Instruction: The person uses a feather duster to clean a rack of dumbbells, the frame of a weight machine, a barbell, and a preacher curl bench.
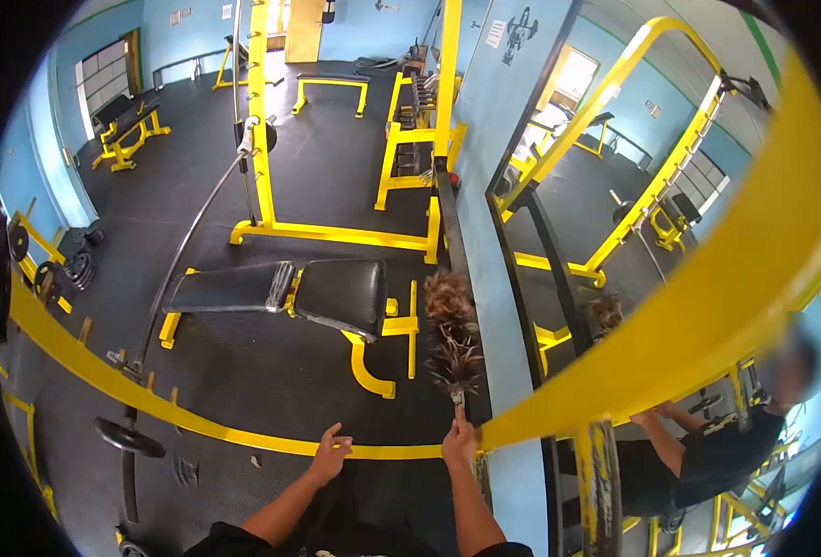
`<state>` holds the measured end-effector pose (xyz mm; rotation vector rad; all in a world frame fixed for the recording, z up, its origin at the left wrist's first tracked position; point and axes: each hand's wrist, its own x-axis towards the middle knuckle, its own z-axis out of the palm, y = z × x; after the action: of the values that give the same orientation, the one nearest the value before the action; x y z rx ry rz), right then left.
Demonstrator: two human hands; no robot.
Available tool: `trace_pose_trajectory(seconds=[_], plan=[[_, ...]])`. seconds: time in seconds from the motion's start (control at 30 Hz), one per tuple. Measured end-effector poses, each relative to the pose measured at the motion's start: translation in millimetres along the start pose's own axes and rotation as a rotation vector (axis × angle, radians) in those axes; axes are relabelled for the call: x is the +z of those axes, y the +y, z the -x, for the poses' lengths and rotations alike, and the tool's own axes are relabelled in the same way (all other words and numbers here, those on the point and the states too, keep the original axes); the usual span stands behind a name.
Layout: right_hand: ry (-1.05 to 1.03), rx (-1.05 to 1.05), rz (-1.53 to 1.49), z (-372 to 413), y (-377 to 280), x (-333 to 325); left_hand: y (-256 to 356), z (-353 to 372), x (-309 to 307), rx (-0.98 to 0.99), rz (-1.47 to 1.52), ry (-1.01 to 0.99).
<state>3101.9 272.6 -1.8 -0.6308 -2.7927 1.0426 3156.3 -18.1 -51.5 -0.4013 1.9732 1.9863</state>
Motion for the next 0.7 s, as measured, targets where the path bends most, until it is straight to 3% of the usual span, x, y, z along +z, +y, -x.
trace_pose_trajectory(seconds=[0.2,0.3,0.37,0.5,0.57,0.7], plan=[[0.084,0.106,-0.073,-72,-42,38,47,-75,-51,0.024,-0.007,-0.024],[-0.067,-0.027,0.073,-99,-64,41,86,-100,-68,-0.001,-0.068,0.007],[0.111,0.047,0.013,-114,-75,54,101,-114,-78,-0.006,-0.045,0.027],[0.043,0.000,-0.043,-175,-96,65,75,-166,-94,0.118,0.041,-0.013],[0.135,-0.067,0.030,-222,-80,86,82,-179,-99,0.078,-0.066,0.068],[0.111,-0.108,0.054,-294,-105,101,89,-218,-107,-0.078,-0.155,0.093]])
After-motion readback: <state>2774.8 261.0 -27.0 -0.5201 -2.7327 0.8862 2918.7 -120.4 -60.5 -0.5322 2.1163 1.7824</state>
